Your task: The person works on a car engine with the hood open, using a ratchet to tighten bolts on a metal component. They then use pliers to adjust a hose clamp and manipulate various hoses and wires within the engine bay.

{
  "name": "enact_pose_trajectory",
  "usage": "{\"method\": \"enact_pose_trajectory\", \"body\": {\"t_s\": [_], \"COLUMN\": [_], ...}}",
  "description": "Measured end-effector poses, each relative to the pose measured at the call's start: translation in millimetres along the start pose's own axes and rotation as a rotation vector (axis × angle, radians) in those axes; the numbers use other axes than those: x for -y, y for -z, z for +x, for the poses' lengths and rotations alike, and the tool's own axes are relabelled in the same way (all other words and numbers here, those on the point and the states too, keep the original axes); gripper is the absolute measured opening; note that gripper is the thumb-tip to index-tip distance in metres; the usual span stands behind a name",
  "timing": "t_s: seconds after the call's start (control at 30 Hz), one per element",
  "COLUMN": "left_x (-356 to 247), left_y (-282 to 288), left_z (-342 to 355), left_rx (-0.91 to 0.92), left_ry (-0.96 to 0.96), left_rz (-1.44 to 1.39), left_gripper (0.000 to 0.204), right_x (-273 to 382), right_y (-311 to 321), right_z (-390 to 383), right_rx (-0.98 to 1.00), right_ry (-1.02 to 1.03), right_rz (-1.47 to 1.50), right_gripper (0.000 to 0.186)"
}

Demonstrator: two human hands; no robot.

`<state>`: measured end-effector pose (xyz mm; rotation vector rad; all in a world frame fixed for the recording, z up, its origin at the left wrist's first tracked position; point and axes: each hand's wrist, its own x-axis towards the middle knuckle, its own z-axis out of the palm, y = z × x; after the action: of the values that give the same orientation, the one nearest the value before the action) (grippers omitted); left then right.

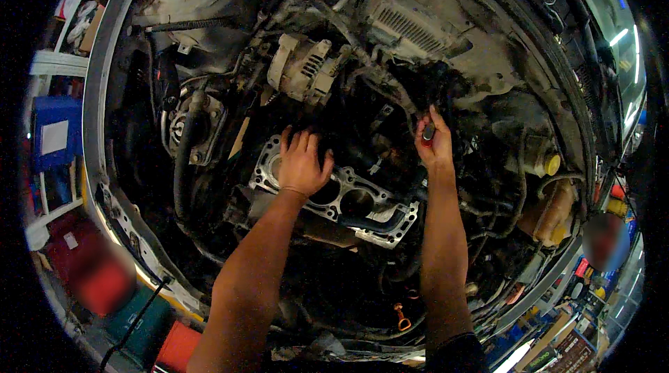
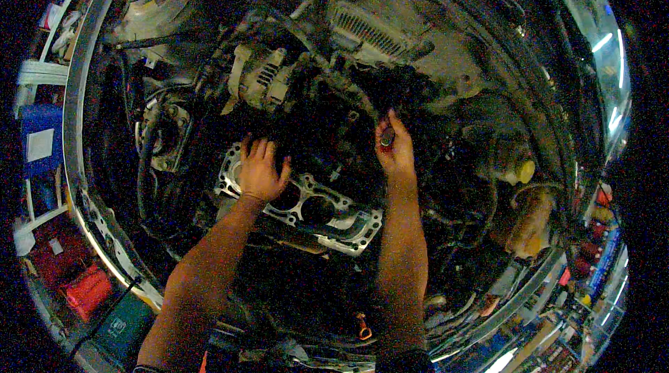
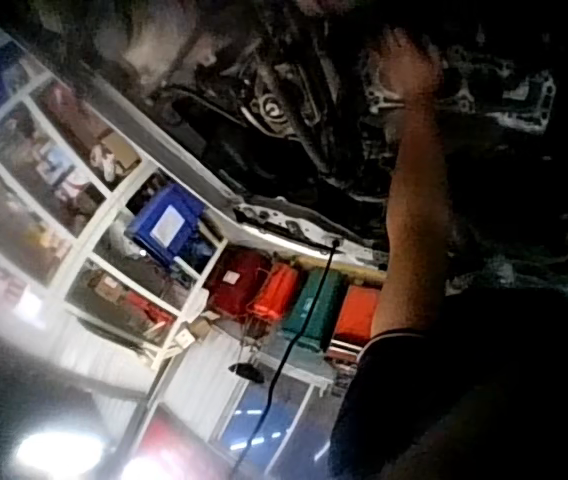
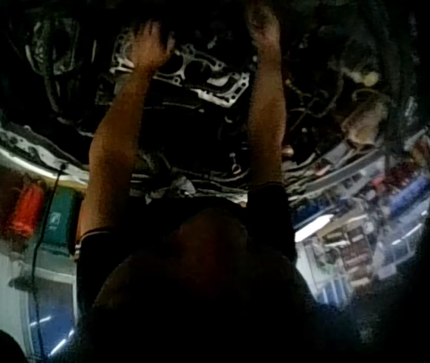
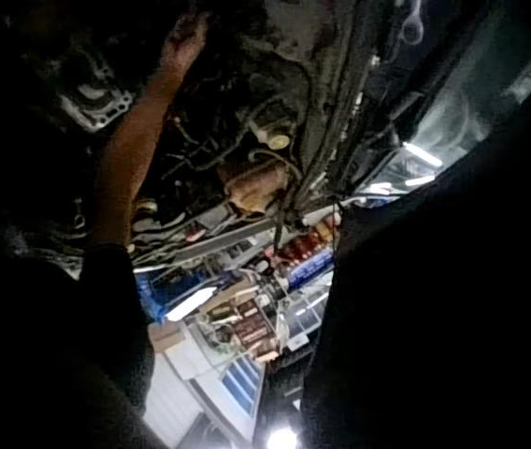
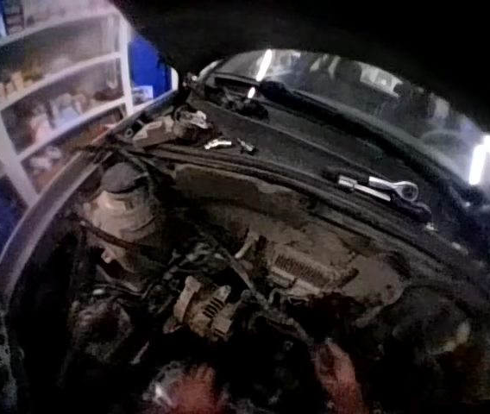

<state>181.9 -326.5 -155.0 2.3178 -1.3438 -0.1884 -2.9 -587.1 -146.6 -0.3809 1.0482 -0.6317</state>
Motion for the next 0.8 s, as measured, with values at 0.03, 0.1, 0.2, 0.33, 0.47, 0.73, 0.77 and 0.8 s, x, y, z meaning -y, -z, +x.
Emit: {"method": "enact_pose_trajectory", "body": {"t_s": [0.03,0.1,0.2,0.33,0.47,0.73,0.77,0.8], "left_x": [0,0,0,0,0,0,1,3], "left_y": [0,-1,-3,-3,-3,-2,-1,-1], "left_z": [-1,-2,-2,-1,-1,0,-2,-4], "left_rx": [-0.011,-0.033,-0.046,-0.047,-0.036,0.024,0.029,0.02], "left_ry": [-0.005,-0.018,-0.029,-0.024,-0.025,0.011,0.016,0.015], "left_rz": [-0.005,0.014,0.046,0.037,0.05,-0.006,-0.005,0.013], "left_gripper": [0.041,0.041,0.04,0.039,0.041,0.046,0.046,0.046], "right_x": [-3,-5,-4,1,-6,-26,-28,-28], "right_y": [-4,-9,-8,-7,-27,-47,-54,-51], "right_z": [-1,2,4,3,3,19,12,16], "right_rx": [-0.04,-0.004,0.087,0.129,-0.235,-0.409,-0.41,-0.357], "right_ry": [0.019,-0.008,-0.025,-0.158,0.065,0.15,0.127,0.105], "right_rz": [0.058,0.129,0.178,0.278,-0.229,-0.66,-0.468,-0.317], "right_gripper": [0.023,0.027,0.031,0.03,0.035,0.041,0.04,0.039]}}
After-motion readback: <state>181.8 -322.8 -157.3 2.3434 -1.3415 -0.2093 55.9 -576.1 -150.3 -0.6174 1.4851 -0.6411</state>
